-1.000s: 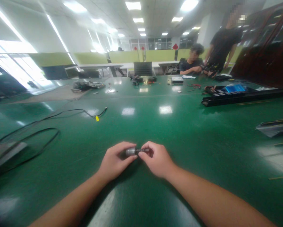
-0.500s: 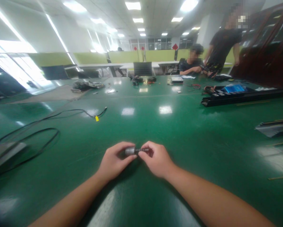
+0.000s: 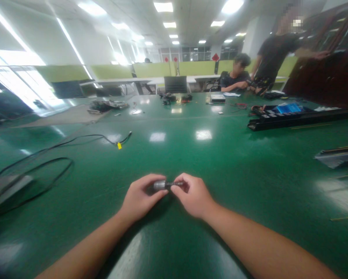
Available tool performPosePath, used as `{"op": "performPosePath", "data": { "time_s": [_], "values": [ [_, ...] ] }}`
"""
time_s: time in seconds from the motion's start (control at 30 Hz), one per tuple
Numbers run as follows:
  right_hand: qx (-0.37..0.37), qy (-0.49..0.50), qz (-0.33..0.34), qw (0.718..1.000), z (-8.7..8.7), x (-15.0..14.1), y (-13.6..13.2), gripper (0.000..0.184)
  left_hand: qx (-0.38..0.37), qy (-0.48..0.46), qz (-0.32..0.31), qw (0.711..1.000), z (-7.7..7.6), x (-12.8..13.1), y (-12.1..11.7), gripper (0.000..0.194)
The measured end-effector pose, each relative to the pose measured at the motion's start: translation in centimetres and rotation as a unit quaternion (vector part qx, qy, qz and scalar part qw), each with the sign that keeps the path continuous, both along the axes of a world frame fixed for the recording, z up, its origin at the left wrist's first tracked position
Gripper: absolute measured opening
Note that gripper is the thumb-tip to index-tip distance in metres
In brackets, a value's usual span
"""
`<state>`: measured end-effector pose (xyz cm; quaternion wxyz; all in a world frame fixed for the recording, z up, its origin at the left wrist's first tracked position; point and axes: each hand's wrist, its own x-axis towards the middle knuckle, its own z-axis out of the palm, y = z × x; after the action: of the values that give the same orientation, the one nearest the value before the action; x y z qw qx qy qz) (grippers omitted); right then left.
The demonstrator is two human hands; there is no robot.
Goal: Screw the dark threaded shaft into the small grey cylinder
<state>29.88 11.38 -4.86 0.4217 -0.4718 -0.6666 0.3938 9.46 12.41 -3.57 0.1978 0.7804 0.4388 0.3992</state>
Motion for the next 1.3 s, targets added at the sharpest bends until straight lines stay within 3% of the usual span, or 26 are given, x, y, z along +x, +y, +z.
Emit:
{"op": "performPosePath", "data": {
  "time_s": [1.3],
  "values": [
    [-0.004,0.029,-0.015,0.999,-0.23,0.02,0.09,0.012,-0.051,-0.04,0.033,0.997,-0.03,0.14,-0.01,0.029]
  ]
}}
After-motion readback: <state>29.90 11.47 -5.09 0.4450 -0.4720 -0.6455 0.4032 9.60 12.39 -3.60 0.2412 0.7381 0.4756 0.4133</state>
